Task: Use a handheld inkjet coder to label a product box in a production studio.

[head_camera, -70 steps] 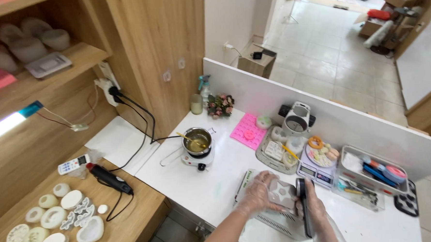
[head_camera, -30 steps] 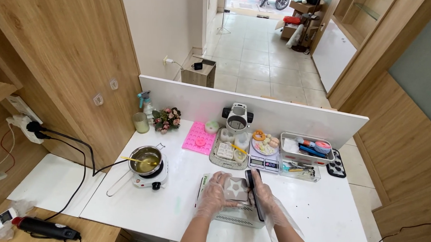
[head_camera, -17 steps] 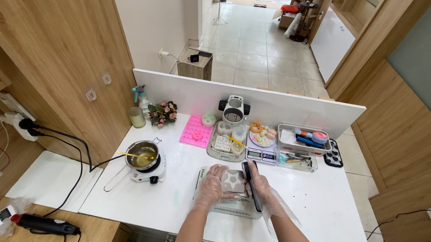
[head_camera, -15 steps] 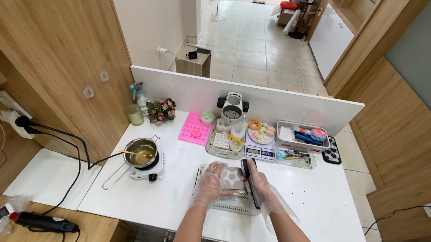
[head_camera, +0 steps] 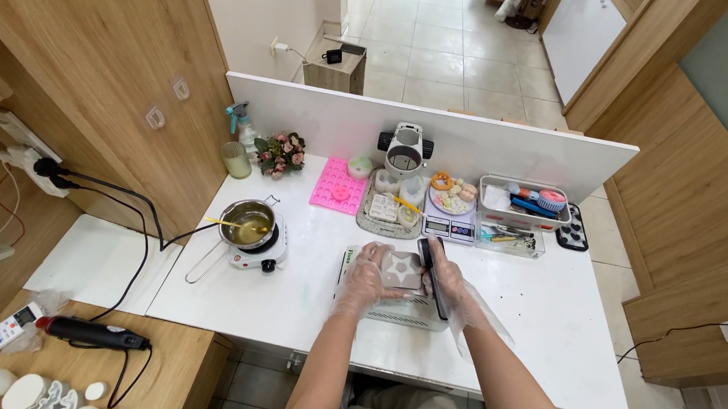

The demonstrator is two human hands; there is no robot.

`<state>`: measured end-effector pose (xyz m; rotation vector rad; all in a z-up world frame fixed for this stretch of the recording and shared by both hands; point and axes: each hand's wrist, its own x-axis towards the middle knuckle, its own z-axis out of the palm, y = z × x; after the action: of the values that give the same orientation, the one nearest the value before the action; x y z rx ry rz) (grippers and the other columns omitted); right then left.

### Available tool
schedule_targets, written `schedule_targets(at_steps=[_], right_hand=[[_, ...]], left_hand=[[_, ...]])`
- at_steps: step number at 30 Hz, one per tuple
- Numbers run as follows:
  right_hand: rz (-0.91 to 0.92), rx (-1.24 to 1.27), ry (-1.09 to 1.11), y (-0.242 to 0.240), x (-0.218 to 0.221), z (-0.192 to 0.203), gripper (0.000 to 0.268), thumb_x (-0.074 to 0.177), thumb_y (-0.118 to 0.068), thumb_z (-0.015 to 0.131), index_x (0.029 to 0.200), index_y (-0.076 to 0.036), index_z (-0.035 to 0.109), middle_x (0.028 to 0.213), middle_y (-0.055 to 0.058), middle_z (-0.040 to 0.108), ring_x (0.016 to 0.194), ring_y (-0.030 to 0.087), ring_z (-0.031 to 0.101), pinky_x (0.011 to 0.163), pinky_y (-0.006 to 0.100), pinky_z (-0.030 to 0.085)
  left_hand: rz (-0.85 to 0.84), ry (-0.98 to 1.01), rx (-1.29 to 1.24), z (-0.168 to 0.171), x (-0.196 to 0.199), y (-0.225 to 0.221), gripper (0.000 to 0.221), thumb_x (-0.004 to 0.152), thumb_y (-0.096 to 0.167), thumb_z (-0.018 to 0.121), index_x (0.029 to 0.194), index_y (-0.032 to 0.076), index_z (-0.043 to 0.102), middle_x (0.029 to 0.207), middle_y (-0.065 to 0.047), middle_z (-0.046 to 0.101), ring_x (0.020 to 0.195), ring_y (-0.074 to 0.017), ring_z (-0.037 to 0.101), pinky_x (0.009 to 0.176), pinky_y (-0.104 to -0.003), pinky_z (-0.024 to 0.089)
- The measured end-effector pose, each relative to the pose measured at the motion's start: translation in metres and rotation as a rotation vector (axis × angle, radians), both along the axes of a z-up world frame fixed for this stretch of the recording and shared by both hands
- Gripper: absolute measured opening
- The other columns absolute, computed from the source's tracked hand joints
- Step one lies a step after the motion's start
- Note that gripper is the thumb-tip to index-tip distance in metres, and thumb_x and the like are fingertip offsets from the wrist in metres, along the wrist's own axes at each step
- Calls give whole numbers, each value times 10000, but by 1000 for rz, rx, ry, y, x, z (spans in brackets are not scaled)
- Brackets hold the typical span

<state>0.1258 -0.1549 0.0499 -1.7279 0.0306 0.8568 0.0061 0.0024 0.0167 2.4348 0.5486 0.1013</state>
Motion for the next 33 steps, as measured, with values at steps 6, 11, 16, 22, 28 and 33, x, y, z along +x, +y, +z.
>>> schedule_targets(at_steps=[6,11,16,22,28,33], right_hand=[[-3,-9,-14,0,-1,0,813,805,-836,506,708,-37,627,524,56,495,439,209,477,452,352,416],[-4,-9,2,1,-1,1,815,801,-833,506,707,-32,619,523,63,492,439,219,485,457,359,433],[12,-31,-1,0,-2,6,814,805,-850,490,712,-53,627,531,45,494,450,194,473,459,340,404],[-13,-10,7,2,-4,11,801,810,-833,508,711,-44,606,524,52,484,446,210,475,459,348,416],[3,-2,25,-1,-8,11,777,825,-823,504,713,-62,613,518,38,484,431,187,462,446,336,400],[26,-1,42,-2,-6,17,776,833,-819,506,707,-61,611,516,35,486,420,186,459,431,327,392]], left_hand=[[-2,-29,-18,-2,-2,-1,1228,447,483,1017,1475,232,395,1525,-108,343,1408,-319,388,1191,-400,364],[7,-11,-17,-4,0,0,1231,435,463,1023,1471,238,396,1525,-114,330,1401,-326,386,1183,-404,366],[7,-47,-26,-1,-2,0,1221,434,477,1021,1464,234,412,1515,-110,355,1394,-321,415,1184,-401,383],[4,32,-43,17,-2,-2,1210,441,414,1028,1466,251,407,1534,-103,324,1404,-313,394,1187,-387,367],[-18,20,-45,10,-5,0,1200,470,439,1017,1476,231,396,1543,-102,329,1410,-317,400,1201,-385,362],[-12,42,-27,16,-5,0,1205,476,453,1017,1478,230,385,1546,-104,315,1413,-319,389,1201,-384,354]])
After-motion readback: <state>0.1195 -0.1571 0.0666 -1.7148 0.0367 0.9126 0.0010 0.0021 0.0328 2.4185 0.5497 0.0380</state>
